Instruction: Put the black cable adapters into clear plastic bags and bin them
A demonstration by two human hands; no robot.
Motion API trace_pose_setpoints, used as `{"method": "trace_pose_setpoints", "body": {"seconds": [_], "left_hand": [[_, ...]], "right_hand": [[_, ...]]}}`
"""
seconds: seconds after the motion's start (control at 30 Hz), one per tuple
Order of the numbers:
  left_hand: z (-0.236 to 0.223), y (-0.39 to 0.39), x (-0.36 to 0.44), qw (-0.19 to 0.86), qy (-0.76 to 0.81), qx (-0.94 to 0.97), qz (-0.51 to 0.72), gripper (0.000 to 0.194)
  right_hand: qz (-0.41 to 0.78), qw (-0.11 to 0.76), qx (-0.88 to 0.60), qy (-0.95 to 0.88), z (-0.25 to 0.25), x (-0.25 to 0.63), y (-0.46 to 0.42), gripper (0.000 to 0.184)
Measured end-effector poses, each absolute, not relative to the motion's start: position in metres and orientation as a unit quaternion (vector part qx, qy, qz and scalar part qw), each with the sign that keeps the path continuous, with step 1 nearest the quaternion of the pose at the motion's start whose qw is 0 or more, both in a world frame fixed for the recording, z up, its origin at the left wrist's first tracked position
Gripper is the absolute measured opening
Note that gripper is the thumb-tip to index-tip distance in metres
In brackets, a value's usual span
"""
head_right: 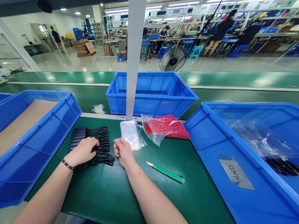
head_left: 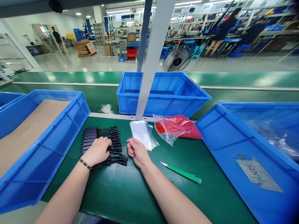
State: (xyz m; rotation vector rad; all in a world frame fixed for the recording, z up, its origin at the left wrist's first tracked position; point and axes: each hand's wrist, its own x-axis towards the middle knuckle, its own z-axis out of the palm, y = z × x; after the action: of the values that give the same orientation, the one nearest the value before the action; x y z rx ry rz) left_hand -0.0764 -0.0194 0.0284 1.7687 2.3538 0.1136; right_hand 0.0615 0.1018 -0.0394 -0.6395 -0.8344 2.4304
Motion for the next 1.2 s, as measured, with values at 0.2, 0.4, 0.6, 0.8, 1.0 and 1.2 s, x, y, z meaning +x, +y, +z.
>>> {"method": "trace_pose_setpoints", "body": {"seconds": [0.2,0.4,0.6,0.8,1.0,1.2], "left_hand": [[0.026,-0.016,-0.086,0.081,0.793,0.602,0.044,0.019],[0.022,-0.016,-0.095,0.061,0.790,0.610,0.020,0.017],[0.018,-0.015,-0.097,0.053,0.786,0.614,0.038,0.023],[0.019,-0.017,-0.097,0.059,0.794,0.599,0.086,0.019],[0.028,-0.021,-0.096,0.117,0.769,0.619,0.109,0.012],[0.033,-0.019,-0.086,0.156,0.746,0.642,0.081,0.021]], "right_hand": [[0.891,0.234,-0.229,-0.314,-0.038,0.062,0.101,0.023],[0.889,0.235,-0.230,-0.318,-0.037,0.062,0.101,0.023],[0.887,0.236,-0.231,-0.324,-0.037,0.062,0.100,0.023],[0.885,0.233,-0.236,-0.328,-0.037,0.061,0.101,0.024],[0.883,0.234,-0.236,-0.333,-0.037,0.060,0.102,0.024],[0.886,0.236,-0.230,-0.327,-0.039,0.060,0.102,0.022]]}}
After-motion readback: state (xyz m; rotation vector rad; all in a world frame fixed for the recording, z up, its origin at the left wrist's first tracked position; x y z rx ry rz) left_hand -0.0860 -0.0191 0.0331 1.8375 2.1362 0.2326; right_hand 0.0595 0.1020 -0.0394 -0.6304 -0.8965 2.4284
